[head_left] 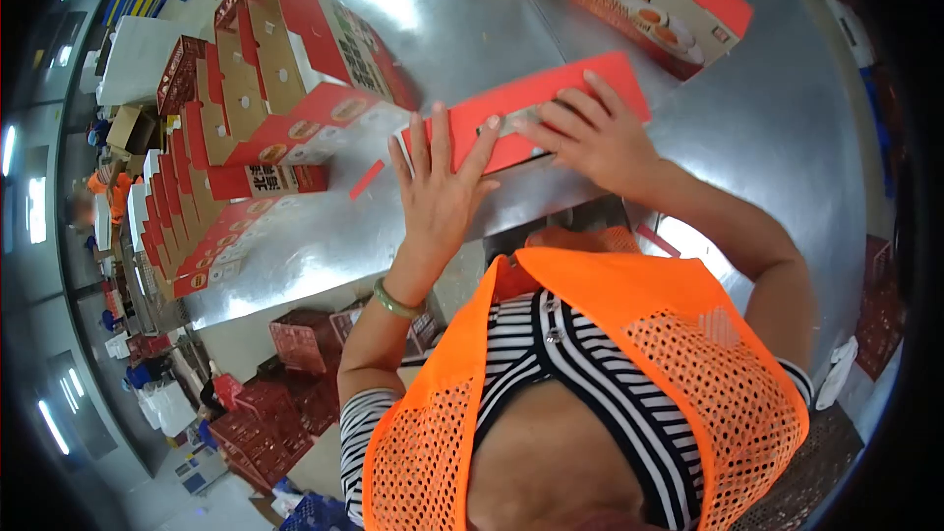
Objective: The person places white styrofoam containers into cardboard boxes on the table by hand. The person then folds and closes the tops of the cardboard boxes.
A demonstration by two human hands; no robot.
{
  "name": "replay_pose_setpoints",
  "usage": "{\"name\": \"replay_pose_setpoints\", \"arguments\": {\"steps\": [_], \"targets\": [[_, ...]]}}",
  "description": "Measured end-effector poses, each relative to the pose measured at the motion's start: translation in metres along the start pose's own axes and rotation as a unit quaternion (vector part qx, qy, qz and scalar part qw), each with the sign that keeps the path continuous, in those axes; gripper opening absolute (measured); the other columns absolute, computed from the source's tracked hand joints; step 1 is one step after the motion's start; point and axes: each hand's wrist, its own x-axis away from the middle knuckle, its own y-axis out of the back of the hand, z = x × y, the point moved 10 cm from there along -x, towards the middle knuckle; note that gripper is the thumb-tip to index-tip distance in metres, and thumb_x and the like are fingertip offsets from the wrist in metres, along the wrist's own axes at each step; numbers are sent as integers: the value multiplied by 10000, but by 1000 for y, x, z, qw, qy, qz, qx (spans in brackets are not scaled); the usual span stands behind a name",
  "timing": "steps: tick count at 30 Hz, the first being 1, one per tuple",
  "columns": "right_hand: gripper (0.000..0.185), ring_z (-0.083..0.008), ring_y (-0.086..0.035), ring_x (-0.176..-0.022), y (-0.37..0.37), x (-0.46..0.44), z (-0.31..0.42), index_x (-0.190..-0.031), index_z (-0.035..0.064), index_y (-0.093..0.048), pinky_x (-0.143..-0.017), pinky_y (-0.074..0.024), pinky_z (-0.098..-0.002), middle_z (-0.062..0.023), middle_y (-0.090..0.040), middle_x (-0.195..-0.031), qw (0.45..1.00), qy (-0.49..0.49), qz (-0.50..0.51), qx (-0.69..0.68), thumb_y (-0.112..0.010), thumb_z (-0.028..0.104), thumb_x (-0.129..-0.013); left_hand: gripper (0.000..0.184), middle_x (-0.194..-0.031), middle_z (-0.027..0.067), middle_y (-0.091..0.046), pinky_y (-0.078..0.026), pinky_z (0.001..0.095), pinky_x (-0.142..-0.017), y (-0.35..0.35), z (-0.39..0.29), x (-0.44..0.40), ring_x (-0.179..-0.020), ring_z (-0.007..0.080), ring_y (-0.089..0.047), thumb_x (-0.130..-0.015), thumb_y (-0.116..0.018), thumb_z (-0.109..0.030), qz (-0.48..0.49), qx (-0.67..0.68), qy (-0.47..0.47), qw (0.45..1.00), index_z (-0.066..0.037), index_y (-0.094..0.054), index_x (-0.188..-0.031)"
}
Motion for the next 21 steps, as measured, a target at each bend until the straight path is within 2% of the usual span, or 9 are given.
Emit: {"name": "replay_pose_setpoints", "arguments": {"steps": [4, 6, 7, 9, 13, 15, 16, 19, 21], "targets": [[752, -282, -506, -1262, 9, 3, -11, -1458, 184, -553, -1148, -362, -504, -54, -542, -1365, 998, -40, -9, -39, -795, 304, -756, 936, -1571, 268, -351, -249, 684, -1168, 7, 1, -3, -1467, 485, -311, -722, -836, -453, -28, 25, 5, 999, -325, -441, -1560], [777, -321, -484, -1300, 16, 9, -35, -1470, 226, -549, -1164, -335, -519, -106, -516, -1406, 974, -86, -3, -211, -808, 312, -742, 926, -1544, 270, -377, -241, 683, -1169, 9, 1, -5, -1455, 479, -330, -732, -832, -453, -28, 43, 12, 999, -314, -442, -1560], [777, -321, -484, -1300, 22, 8, -40, -1470, 226, -549, -1164, -335, -519, -106, -516, -1406, 976, -84, -6, -199, -808, 312, -742, 914, -1522, 267, -393, -240, 677, -1169, 6, 2, -7, -1436, 475, -349, -746, -827, -450, -27, 40, 6, 999, -299, -442, -1562], [792, -373, -474, -1287, 24, 2, -27, -1490, 299, -536, -1136, -343, -522, -174, -497, -1407, 997, -13, 70, 22, -821, 331, -752, 859, -1490, 264, -420, -241, 665, -1165, 8, -1, -9, -1412, 473, -368, -777, -812, -429, -30, 31, -15, 999, -269, -469, -1549], [800, -399, -473, -1255, 16, -9, -38, -1508, 369, -512, -1091, -355, -524, -196, -506, -1361, 993, 25, 111, -32, -831, 352, -774, 844, -1484, 267, -429, -242, 659, -1166, 13, 5, -17, -1423, 470, -362, -778, -815, -395, -57, 56, -23, 997, -252, -484, -1541], [659, -389, -461, -1278, 3, -8, -53, -1462, 354, -569, -1095, -347, -526, -184, -496, -1396, 963, -73, 236, -110, -772, 365, -835, 746, -1490, 235, -432, -271, 615, -1164, 15, 6, -25, -1398, 429, -414, -867, -734, -457, -26, 84, -49, 995, -265, -486, -1544], [678, -383, -461, -1278, 7, -6, -54, -1463, 350, -568, -1083, -353, -519, -180, -495, -1388, 975, -67, 193, -91, -783, 338, -821, 746, -1490, 235, -432, -271, 615, -1164, 14, 13, -23, -1398, 429, -414, -867, -734, -457, -31, 66, -23, 997, -265, -486, -1544], [704, -383, -470, -1280, 25, 13, -86, -1440, 366, -589, -1071, -364, -500, -175, -504, -1348, 989, -106, 105, -5, -827, 311, -779, 791, -1423, 233, -489, -291, 617, -1123, 34, 40, -18, -1347, 418, -429, -817, -805, -302, -177, 54, -24, 982, -183, -492, -1535], [690, -377, -456, -1315, 26, 31, -129, -1439, 329, -593, -1097, -353, -508, -172, -480, -1416, 960, -232, 151, 42, -814, 261, -789, 632, -1421, 215, -507, -338, 514, -1152, 62, 106, 16, -1371, 401, -445, -905, -739, -202, -326, 74, 169, 927, -96, -522, -1490]]}}
